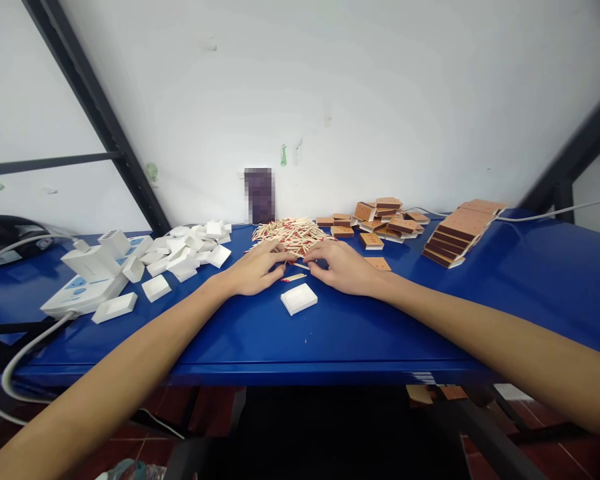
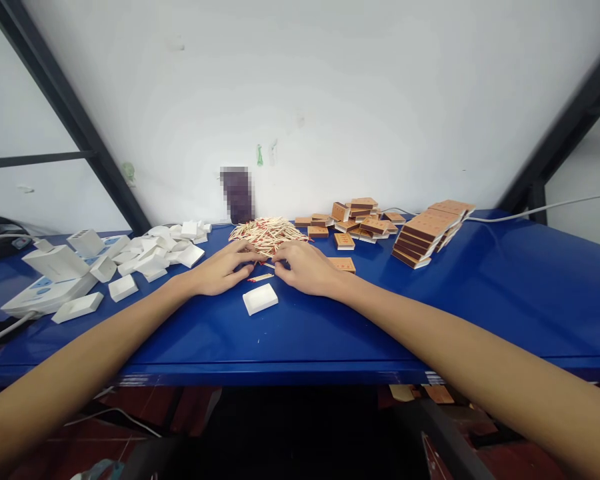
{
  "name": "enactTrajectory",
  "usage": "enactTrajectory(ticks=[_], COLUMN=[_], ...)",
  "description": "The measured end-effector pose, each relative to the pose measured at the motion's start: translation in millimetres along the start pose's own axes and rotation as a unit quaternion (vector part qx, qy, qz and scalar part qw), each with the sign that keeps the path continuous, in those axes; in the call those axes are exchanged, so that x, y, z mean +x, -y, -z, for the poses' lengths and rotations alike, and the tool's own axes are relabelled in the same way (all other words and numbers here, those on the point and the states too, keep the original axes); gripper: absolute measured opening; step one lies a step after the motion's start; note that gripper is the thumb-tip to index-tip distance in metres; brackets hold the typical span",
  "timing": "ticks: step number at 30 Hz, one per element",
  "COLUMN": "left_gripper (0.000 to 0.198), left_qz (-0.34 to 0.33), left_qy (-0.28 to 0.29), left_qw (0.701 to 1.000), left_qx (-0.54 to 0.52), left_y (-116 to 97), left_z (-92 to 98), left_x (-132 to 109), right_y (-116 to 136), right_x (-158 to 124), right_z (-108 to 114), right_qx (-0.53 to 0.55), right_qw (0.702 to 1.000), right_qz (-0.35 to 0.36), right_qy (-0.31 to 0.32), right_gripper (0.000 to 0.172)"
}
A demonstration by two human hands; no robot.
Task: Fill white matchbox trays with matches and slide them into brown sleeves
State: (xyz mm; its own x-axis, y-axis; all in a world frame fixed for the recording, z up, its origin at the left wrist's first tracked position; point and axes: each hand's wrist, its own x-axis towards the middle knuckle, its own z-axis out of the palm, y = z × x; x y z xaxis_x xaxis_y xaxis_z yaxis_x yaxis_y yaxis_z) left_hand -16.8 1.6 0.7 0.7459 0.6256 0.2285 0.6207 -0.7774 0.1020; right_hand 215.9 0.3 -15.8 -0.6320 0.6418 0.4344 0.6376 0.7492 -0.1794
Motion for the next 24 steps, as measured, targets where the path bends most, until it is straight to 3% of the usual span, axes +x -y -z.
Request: enactTrajectory(ticks=[7,13,24], left_gripper=[0.037,0.033,0.015], left_qz=[0.005,-0.01,-0.019], left_qy=[-0.006,-0.021,0.004], left_qw=[1.0,1.0,0.999], left_qx=[-0.004,0.016,-0.03], left_y=[-0.9,-0.6,-4.6], left_z=[2.8,6.8,9.0], left_x=[-0.6,-1.0,-2.2], right_y=[-4.0,0.8,1.0], right_x=[-2.0,-2.9,-4.5], right_z=[-5.0,-3.0,-4.4], right_qx=[-0.011,0.001,0.001], right_qw=[1.0,0.998,0.997], right_qz=[0.006,0.057,0.078], right_qy=[-0.007,0.005,0.028], right_gripper=[0.026,0.028,0.028])
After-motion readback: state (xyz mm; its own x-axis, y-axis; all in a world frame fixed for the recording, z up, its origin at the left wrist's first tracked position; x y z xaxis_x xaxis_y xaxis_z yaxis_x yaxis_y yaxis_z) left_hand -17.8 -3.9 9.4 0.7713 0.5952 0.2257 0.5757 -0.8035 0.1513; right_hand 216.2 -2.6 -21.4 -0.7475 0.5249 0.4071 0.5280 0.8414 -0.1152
